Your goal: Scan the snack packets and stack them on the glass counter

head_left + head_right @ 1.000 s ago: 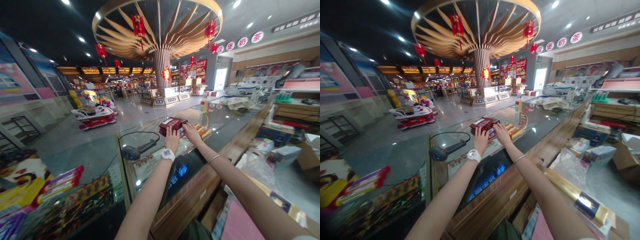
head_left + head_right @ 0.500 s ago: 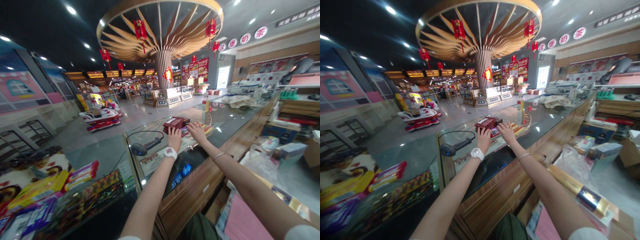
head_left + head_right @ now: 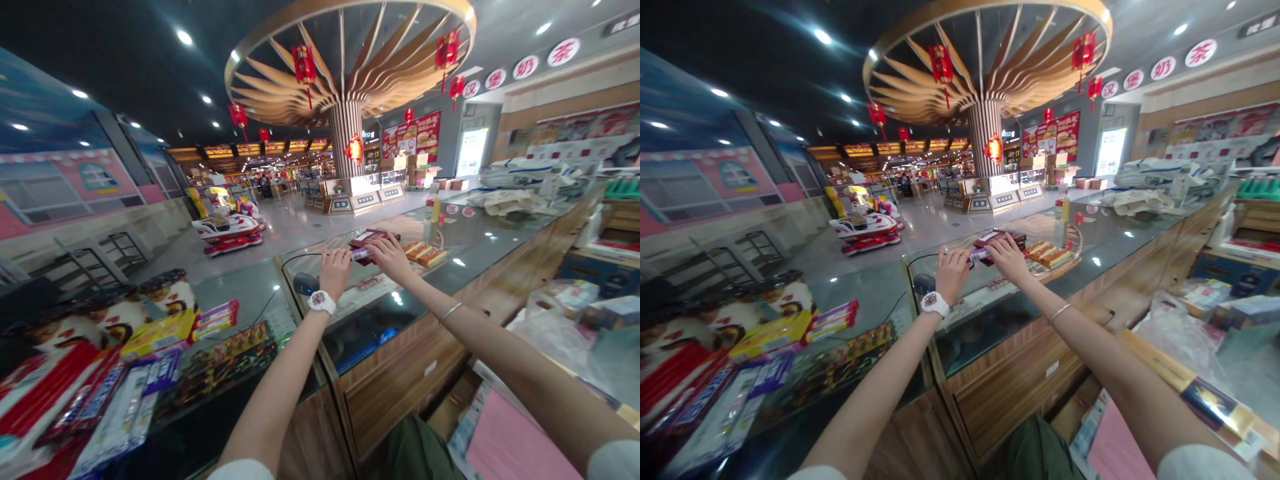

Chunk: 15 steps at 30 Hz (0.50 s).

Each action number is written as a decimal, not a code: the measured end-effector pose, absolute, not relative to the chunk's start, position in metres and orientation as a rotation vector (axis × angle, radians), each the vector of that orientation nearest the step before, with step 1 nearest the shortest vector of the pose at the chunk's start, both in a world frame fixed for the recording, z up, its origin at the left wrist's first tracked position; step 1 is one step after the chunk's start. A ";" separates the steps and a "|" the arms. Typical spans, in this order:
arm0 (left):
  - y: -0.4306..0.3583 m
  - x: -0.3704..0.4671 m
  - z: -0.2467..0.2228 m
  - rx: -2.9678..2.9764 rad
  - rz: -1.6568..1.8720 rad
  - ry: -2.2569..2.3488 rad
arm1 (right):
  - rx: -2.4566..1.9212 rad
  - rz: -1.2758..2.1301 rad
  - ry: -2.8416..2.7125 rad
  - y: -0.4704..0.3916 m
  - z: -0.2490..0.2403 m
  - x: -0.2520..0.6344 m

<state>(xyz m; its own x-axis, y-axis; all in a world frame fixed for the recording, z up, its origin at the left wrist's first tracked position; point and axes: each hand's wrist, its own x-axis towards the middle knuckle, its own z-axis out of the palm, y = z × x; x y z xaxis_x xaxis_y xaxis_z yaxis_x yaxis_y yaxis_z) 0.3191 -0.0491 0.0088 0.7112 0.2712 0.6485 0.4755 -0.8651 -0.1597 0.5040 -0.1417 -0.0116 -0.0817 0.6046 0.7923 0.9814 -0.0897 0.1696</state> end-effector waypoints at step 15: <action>-0.020 0.173 0.017 -2.451 -1.059 -0.585 | -1.301 -0.863 -1.878 -0.088 -0.013 0.388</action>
